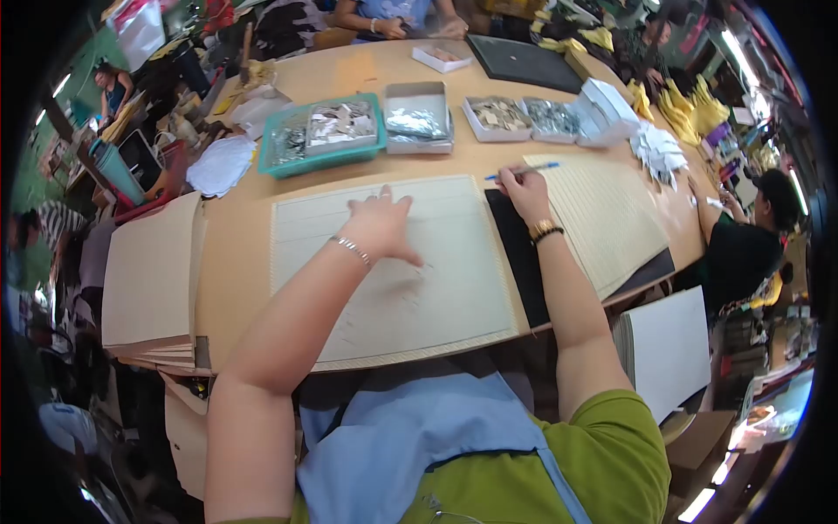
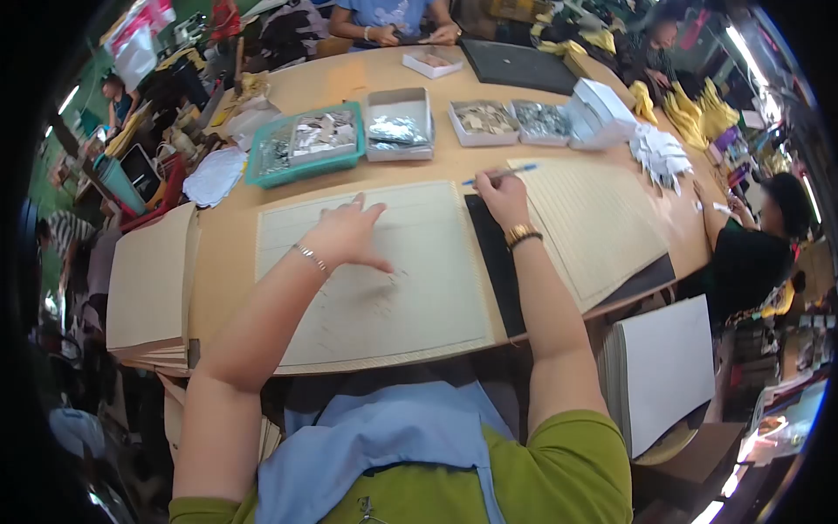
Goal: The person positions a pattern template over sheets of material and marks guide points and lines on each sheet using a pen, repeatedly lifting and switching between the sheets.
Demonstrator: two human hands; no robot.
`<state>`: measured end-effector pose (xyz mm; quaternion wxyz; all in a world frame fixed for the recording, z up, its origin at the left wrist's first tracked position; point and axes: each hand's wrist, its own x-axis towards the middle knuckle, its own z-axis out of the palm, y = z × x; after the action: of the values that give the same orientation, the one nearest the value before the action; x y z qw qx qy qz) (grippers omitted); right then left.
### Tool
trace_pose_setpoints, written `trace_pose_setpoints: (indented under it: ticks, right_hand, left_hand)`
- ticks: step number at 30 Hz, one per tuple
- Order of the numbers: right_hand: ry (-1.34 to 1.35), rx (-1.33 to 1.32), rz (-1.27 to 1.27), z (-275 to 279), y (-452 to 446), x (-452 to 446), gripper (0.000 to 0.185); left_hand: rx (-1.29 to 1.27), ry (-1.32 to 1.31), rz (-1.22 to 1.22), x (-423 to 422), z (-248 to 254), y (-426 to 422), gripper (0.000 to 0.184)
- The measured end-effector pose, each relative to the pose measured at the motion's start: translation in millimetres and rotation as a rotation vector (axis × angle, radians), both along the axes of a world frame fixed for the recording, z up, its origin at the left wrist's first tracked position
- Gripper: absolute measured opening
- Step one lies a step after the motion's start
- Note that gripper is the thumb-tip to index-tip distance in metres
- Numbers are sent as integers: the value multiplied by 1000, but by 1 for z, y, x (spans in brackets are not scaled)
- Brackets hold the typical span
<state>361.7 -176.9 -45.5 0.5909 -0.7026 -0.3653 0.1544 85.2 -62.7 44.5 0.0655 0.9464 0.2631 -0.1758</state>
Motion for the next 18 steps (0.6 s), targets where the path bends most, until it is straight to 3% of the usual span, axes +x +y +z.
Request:
trace_pose_setpoints:
  ticks: [6, 12, 18]
  right_hand:
    - [-176, -72, 60, -5, 22, 10, 23]
    - [-291, -144, 89, 1, 22, 4, 22]
    - [-314, -169, 122, 5, 22, 0, 21]
  left_hand:
    - [-21, 17, -67, 75, -6, -30, 120]
    - [73, 140, -59, 95, -17, -37, 126]
    - [5, 209, -16, 99, -9, -39, 125]
